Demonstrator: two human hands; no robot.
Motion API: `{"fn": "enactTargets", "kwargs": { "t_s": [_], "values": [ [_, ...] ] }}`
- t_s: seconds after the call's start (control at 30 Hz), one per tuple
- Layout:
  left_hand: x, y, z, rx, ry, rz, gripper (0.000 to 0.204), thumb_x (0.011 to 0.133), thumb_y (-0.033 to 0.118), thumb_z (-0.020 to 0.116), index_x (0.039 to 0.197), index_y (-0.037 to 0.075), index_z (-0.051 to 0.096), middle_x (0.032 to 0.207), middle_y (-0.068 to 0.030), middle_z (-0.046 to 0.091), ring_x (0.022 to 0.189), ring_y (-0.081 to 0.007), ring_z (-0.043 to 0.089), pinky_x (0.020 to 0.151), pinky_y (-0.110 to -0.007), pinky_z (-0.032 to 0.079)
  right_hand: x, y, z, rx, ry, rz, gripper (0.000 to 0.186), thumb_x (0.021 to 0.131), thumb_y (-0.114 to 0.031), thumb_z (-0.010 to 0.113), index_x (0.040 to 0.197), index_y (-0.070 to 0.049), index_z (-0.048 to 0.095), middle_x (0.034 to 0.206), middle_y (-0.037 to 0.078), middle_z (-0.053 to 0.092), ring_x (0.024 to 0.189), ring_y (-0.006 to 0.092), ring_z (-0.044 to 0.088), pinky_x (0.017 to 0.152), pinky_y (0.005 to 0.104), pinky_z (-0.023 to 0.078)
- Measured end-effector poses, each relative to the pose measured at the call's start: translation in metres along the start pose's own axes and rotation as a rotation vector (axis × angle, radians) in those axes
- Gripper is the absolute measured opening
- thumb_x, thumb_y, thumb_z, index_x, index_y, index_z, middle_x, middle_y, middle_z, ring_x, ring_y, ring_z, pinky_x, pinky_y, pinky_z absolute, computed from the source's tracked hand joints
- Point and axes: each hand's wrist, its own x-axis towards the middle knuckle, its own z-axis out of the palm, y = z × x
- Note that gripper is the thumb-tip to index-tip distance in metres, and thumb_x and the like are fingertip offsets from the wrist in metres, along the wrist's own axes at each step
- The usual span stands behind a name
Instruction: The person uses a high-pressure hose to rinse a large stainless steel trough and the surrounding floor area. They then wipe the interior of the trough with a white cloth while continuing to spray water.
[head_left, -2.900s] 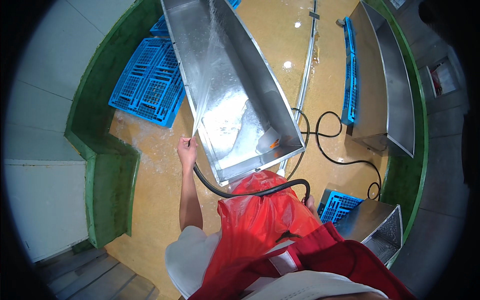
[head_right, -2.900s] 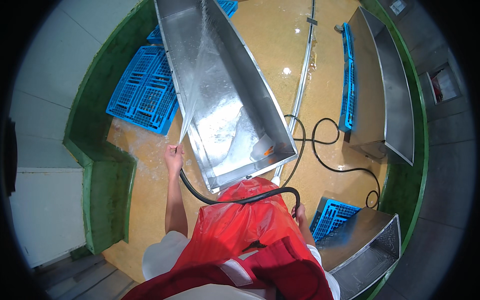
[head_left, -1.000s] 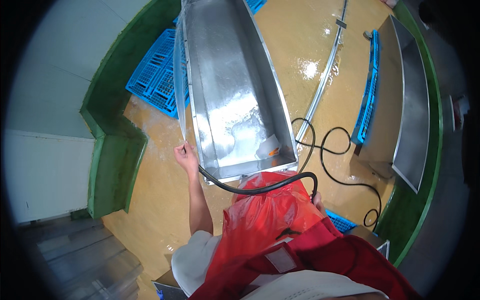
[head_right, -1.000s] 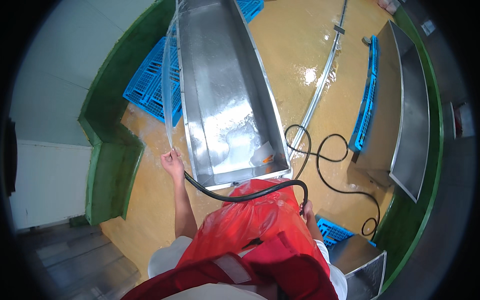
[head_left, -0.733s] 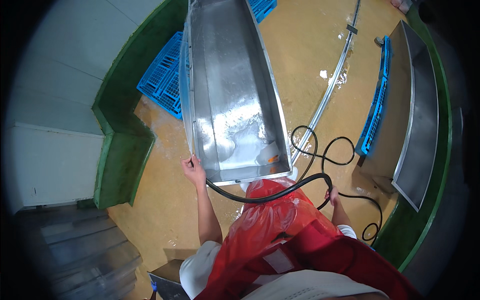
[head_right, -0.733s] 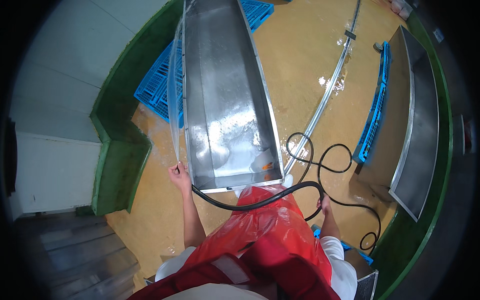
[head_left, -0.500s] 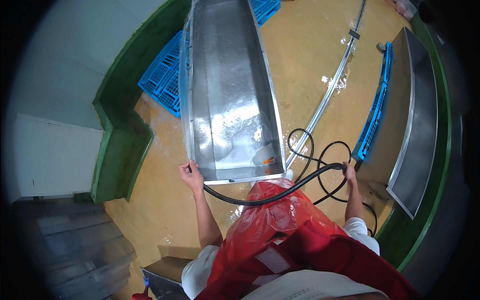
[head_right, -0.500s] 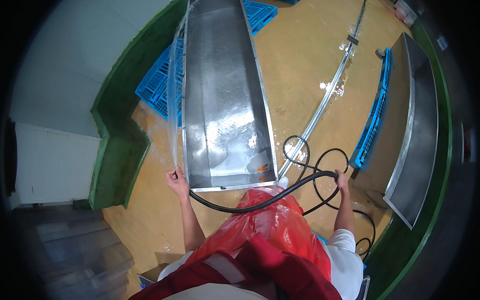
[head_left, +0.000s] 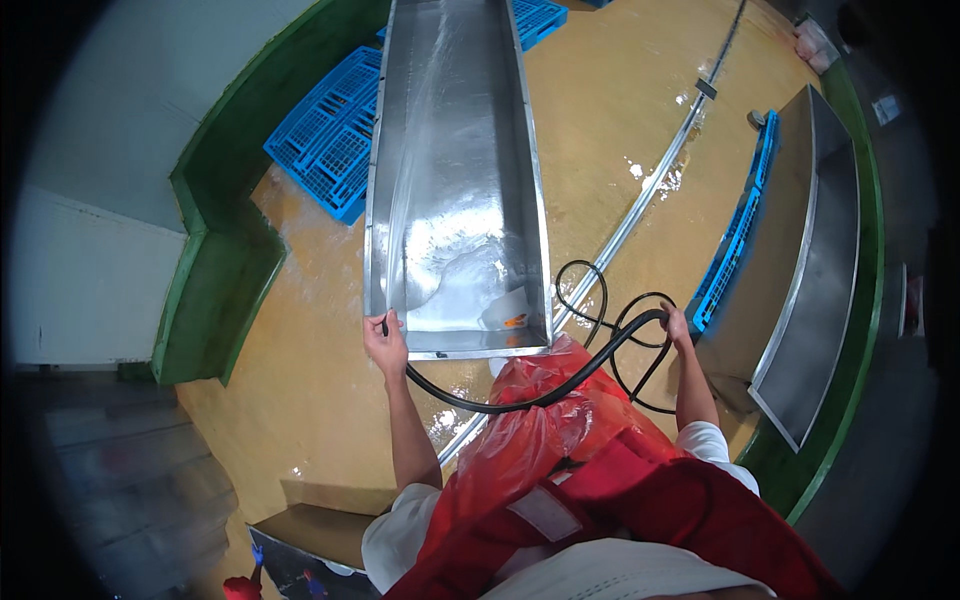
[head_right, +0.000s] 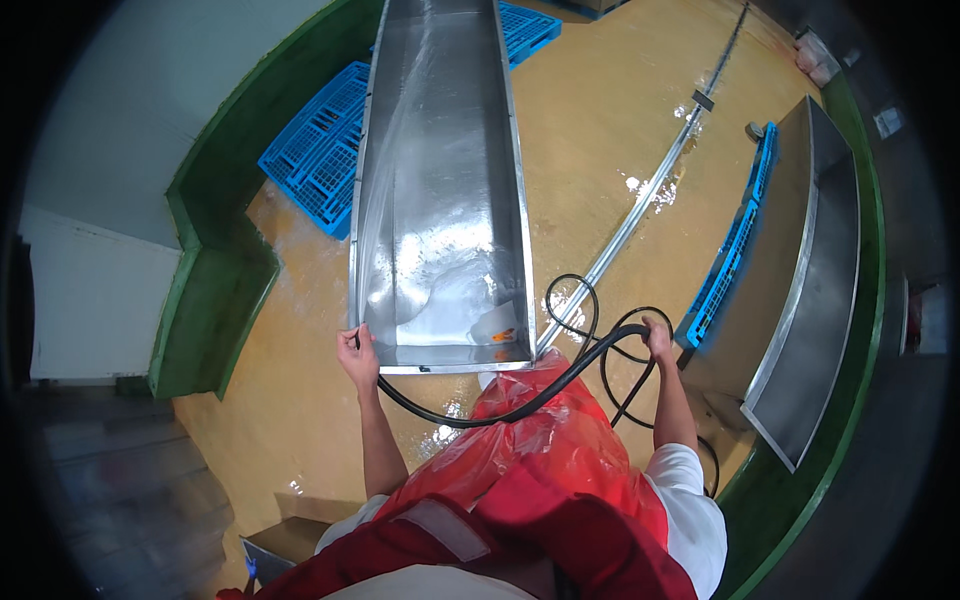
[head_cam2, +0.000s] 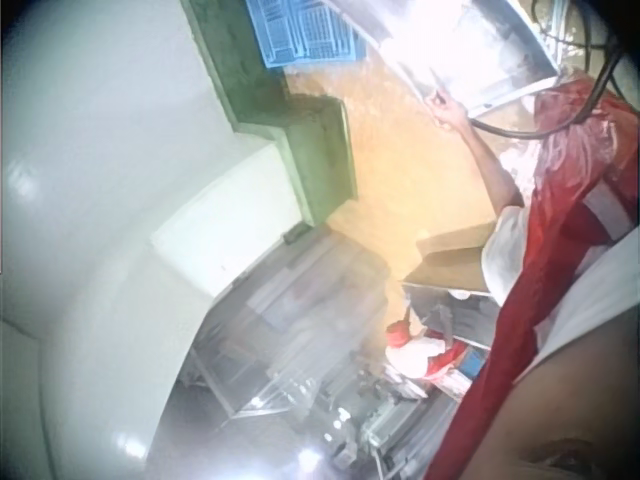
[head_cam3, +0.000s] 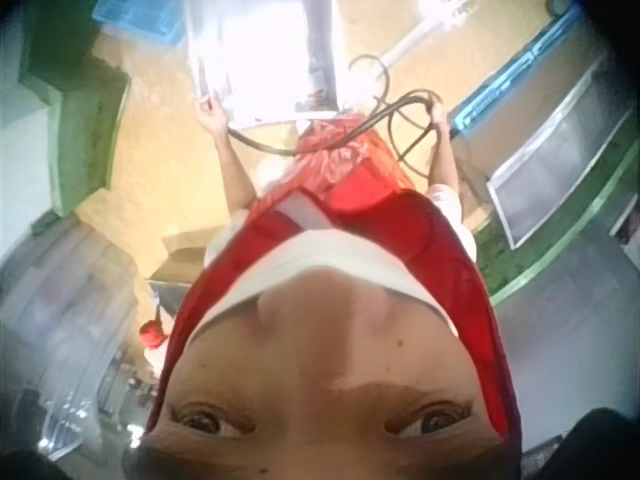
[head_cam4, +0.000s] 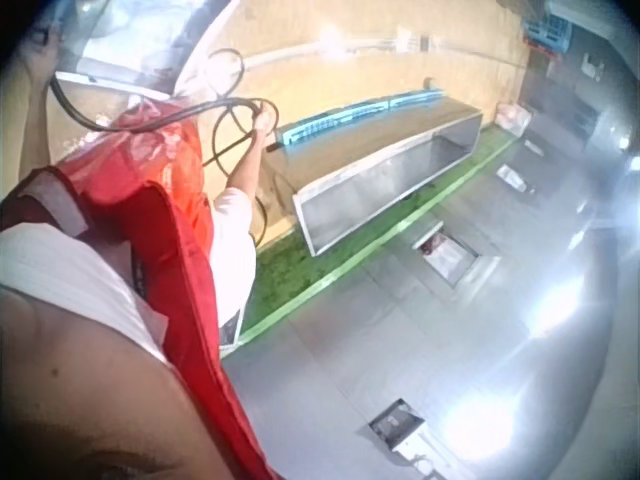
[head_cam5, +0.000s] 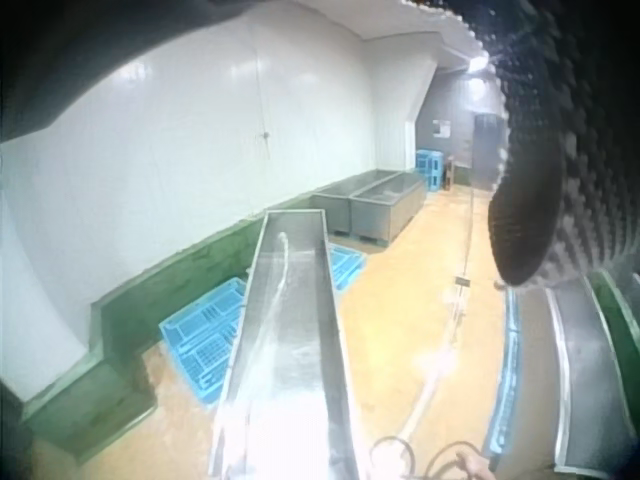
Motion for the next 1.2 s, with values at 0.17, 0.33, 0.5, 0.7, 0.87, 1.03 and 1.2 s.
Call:
{"fn": "enactTargets", "kwargs": {
  "t_s": [0.17, 0.33, 0.5, 0.7, 0.87, 1.03, 1.2],
  "values": [
    [-0.012, 0.020, 0.010, 0.039, 0.130, -0.011, 0.016, 0.092, 0.009, 0.062, 0.087, 0.003, 0.048, 0.072, -0.0050, 0.060, 0.066, -0.0067, 0.055, 0.065, -0.021, 0.043, 0.016, 0.038, 0.026, 0.081, -0.288, 0.149, 0.036, 0.093, -0.024, 0.027, 0.098, -0.006, 0.058, 0.054, 0.001, 0.044, 0.044, 0.0129, 0.041, 0.042, 0.0292, 0.032],
    [-0.023, 0.039, 0.043, 0.112, 0.264, 0.116, 0.017, 0.091, 0.011, 0.063, 0.087, 0.002, 0.049, 0.070, -0.0046, 0.060, 0.065, -0.0068, 0.056, 0.062, -0.021, 0.043, 0.051, 0.047, 0.017, 0.217, -0.328, 0.234, 0.031, 0.094, -0.024, 0.027, 0.087, -0.008, 0.053, 0.053, 0.002, 0.043, 0.044, 0.0132, 0.039, 0.042, 0.0288, 0.032],
    [-0.035, 0.075, 0.085, 0.143, 0.237, 0.041, 0.016, 0.091, 0.011, 0.063, 0.088, 0.002, 0.050, 0.069, -0.0045, 0.060, 0.063, -0.0059, 0.055, 0.059, -0.020, 0.041, 0.088, 0.064, -0.003, 0.283, -0.404, 0.296, 0.030, 0.095, -0.024, 0.026, 0.080, -0.010, 0.049, 0.053, 0.002, 0.042, 0.044, 0.0147, 0.039, 0.042, 0.0300, 0.032],
    [-0.057, 0.097, 0.116, 0.153, 0.247, 0.050, 0.015, 0.091, 0.010, 0.063, 0.087, 0.002, 0.051, 0.069, -0.0041, 0.059, 0.063, -0.0060, 0.054, 0.059, -0.020, 0.041, 0.104, 0.102, -0.008, 0.323, -0.482, 0.420, 0.030, 0.094, -0.022, 0.026, 0.081, -0.009, 0.050, 0.053, 0.002, 0.042, 0.041, 0.0151, 0.039, 0.040, 0.0309, 0.034],
    [-0.071, 0.098, 0.129, 0.180, 0.193, 0.062, 0.015, 0.091, 0.010, 0.064, 0.087, 0.003, 0.051, 0.071, -0.0033, 0.058, 0.065, -0.0069, 0.055, 0.061, -0.021, 0.042, 0.104, 0.130, -0.018, 0.335, -0.527, 0.459, 0.031, 0.094, -0.020, 0.024, 0.085, -0.006, 0.050, 0.053, 0.003, 0.043, 0.041, 0.0157, 0.040, 0.040, 0.0315, 0.035],
    [-0.072, 0.096, 0.138, 0.192, 0.147, 0.125, 0.015, 0.091, 0.011, 0.064, 0.087, 0.004, 0.052, 0.072, -0.0037, 0.060, 0.065, -0.0066, 0.055, 0.060, -0.021, 0.042, 0.107, 0.143, -0.031, 0.288, -0.543, 0.437, 0.032, 0.095, -0.021, 0.024, 0.081, -0.007, 0.049, 0.053, 0.003, 0.044, 0.041, 0.0156, 0.041, 0.041, 0.0310, 0.036],
    [-0.080, 0.091, 0.136, 0.187, 0.264, 0.063, 0.015, 0.091, 0.010, 0.063, 0.086, 0.003, 0.051, 0.071, -0.0039, 0.059, 0.064, -0.0070, 0.055, 0.061, -0.021, 0.042, 0.115, 0.142, -0.036, 0.239, -0.556, 0.422, 0.031, 0.094, -0.021, 0.024, 0.080, -0.008, 0.049, 0.052, 0.003, 0.044, 0.042, 0.0154, 0.042, 0.042, 0.0309, 0.036]
  ]
}}
